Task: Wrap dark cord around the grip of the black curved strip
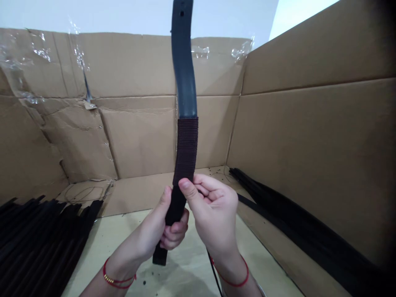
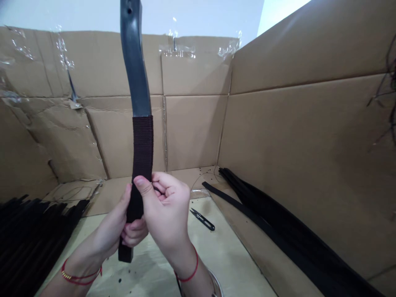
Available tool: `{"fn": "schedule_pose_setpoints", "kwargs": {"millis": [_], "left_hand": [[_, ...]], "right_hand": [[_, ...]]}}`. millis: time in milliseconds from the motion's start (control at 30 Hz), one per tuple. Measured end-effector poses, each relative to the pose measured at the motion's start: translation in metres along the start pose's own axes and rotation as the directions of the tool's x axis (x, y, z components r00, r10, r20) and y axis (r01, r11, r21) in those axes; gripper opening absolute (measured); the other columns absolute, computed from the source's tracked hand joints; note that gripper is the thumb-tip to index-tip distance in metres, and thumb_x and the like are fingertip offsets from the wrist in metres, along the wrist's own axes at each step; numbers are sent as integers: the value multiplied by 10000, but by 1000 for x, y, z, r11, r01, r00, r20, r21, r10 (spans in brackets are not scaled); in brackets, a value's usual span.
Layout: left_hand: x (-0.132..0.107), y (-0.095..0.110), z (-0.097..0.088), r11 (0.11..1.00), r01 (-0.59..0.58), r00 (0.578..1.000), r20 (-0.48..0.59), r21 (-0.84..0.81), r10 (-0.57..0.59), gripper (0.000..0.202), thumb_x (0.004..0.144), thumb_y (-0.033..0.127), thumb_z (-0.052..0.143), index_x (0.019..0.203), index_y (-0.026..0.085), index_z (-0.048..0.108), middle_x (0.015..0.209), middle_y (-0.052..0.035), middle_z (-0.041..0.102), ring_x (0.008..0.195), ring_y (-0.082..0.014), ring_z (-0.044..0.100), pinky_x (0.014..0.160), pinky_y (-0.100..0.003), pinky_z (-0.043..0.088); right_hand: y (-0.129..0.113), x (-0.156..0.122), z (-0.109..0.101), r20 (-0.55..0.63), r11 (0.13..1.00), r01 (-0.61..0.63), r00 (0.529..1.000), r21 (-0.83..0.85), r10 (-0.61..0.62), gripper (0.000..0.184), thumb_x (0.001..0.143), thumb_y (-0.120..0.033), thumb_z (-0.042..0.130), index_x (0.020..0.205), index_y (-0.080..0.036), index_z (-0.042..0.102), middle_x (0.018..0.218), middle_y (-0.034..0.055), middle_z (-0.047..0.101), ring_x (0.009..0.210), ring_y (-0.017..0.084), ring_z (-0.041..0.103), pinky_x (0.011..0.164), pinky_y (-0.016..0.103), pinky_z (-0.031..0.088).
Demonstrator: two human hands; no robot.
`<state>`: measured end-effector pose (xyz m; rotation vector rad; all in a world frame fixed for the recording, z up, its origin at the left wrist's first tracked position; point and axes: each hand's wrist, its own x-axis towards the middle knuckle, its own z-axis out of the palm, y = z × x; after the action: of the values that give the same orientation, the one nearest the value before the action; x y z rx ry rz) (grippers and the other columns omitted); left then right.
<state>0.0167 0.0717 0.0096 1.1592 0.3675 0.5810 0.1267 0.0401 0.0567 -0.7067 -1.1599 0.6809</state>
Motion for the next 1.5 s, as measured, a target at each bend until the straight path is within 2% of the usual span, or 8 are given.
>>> {"fn": "schedule_pose_setpoints", "kwargs": {"millis": [533,633,733,967,1133,1300,1433,1500], "left_hand": [[-14,9,-7,984,135,938,336,-115,-89,774,817,828,121,596,175,476,362,73,238,262,-60,194,270,-195,196],[-6,8,-8,985,-79,997,21,151,77,726,815,822,247,715,160,528,437,37,391,362,-85,351,366,-205,307],[-9,12,-4,808,-245,826,-321,536,463,550,846,687,484,714,153,485,578,16,451,519,-78,387,464,-193,282],[-11,14,-9,984,-177,972,155,4,174,706,683,905,355,701,200,389,455,98,242,358,-43,160,335,-172,157],[-11,14,-4,903,-254,855,-356,347,377,528,875,646,484,745,137,535,488,34,439,425,-53,402,422,-143,336],[-7,13,2,981,-115,966,-212,155,147,615,880,727,312,695,168,490,397,58,355,314,-72,314,323,-185,290],[-8,14,1,848,-235,783,-425,475,455,511,875,664,459,790,161,484,511,46,442,442,-53,393,415,-137,304],[-14,18,-1,868,-220,807,-417,445,418,527,862,695,442,817,170,473,509,73,376,413,-40,304,380,-133,230]], "right_hand": [[5,13,-20,526,928,-333,826,165,203,378,743,-441,776,951,-126,746,499,-74,302,419,24,158,364,167,116],[5,11,-12,314,966,-234,930,109,189,348,743,-448,767,871,-127,730,472,-66,360,401,44,247,350,176,227],[5,10,-4,139,979,-178,977,96,164,364,666,-427,825,818,-119,704,567,-18,498,452,53,326,368,179,240],[5,8,-3,245,963,-215,954,161,172,276,764,-394,755,771,-141,645,465,-92,294,379,22,194,360,176,160],[8,15,-7,227,982,-171,963,81,148,300,777,-406,733,808,-115,667,493,-70,334,421,38,239,389,193,156],[7,10,-5,287,974,-200,944,102,164,325,813,-392,693,945,-95,675,474,-97,268,415,34,178,391,192,113],[10,6,2,168,982,-180,971,50,169,306,793,-402,699,783,-105,629,484,-84,291,426,36,205,386,191,111],[13,7,3,263,967,-243,940,72,217,339,774,-428,724,831,-102,651,476,-91,283,420,32,187,383,188,108]]}}
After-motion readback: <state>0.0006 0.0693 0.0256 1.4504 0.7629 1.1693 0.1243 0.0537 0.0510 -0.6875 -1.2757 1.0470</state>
